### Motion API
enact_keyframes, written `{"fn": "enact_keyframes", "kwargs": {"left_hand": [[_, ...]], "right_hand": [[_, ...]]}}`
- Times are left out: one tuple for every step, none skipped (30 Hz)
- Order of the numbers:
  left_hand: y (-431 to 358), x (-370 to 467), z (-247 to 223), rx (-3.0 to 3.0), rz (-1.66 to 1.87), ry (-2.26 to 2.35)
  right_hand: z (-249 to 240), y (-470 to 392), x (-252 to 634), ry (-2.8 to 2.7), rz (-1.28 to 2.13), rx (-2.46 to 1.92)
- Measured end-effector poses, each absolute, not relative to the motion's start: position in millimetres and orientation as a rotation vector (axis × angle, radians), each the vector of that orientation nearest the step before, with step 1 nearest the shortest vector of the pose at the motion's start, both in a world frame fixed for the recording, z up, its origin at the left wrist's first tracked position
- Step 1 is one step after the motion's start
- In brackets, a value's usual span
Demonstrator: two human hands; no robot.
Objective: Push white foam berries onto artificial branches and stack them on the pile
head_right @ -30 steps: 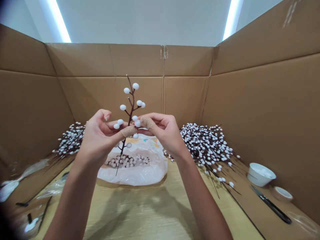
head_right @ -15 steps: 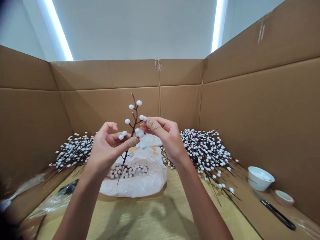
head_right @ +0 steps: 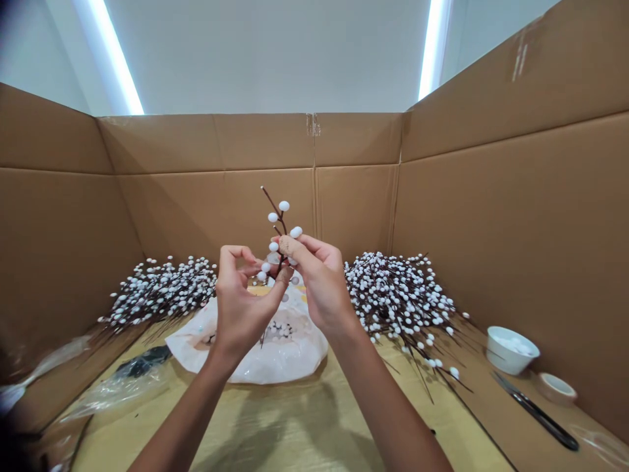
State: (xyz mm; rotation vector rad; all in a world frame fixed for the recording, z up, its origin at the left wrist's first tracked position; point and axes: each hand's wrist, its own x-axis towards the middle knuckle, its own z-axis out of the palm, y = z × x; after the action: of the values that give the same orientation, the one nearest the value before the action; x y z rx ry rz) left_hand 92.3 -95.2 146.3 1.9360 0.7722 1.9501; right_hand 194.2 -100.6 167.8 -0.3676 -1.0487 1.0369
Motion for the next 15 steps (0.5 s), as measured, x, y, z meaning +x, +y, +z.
{"fn": "enact_keyframes", "kwargs": {"left_hand": [[-95.3,93.0,145.9,1.961,1.958,0.775],[-95.7,92.9,146.2,1.987,1.946,0.78],[-96.3,91.5,147.5,2.013,1.908,0.785],[-97.0,88.6,149.8,2.037,1.849,0.792],[-97.8,84.1,153.3,2.059,1.779,0.802],[-98.6,77.9,157.8,2.076,1.702,0.813],[-99.3,70.1,163.1,2.085,1.632,0.831],[-100.0,61.1,169.0,2.095,1.567,0.852],[-100.4,51.3,174.8,2.104,1.5,0.876],[-100.6,41.2,180.1,2.12,1.427,0.909],[-100.5,31.5,184.1,2.152,1.32,0.955],[-99.9,22.5,186.0,2.203,1.177,1.014],[-98.5,14.9,185.3,2.266,1.007,1.075],[-96.2,9.0,181.4,2.336,0.808,1.136],[-92.8,4.9,174.3,2.408,0.612,1.195]], "right_hand": [[167.6,-99.9,193.6,-1.034,1.027,-0.362],[167.4,-99.1,193.2,-1.022,1.012,-0.359],[167.3,-98.1,193.1,-1.011,0.994,-0.358],[167.1,-97.1,193.4,-1.003,0.971,-0.358],[167.0,-96.1,194.1,-0.997,0.944,-0.357],[167.0,-95.2,195.2,-0.993,0.914,-0.356],[167.1,-94.5,196.6,-0.993,0.884,-0.354],[167.3,-94.1,198.3,-0.999,0.858,-0.353],[167.7,-93.9,200.2,-1.012,0.836,-0.353],[168.1,-93.9,202.2,-1.027,0.816,-0.355],[168.7,-94.3,204.0,-1.043,0.798,-0.36],[169.4,-95.0,205.7,-1.055,0.78,-0.366],[170.2,-95.9,207.1,-1.063,0.762,-0.371],[171.0,-97.1,208.3,-1.068,0.747,-0.375],[171.8,-98.4,209.2,-1.073,0.733,-0.376]]}}
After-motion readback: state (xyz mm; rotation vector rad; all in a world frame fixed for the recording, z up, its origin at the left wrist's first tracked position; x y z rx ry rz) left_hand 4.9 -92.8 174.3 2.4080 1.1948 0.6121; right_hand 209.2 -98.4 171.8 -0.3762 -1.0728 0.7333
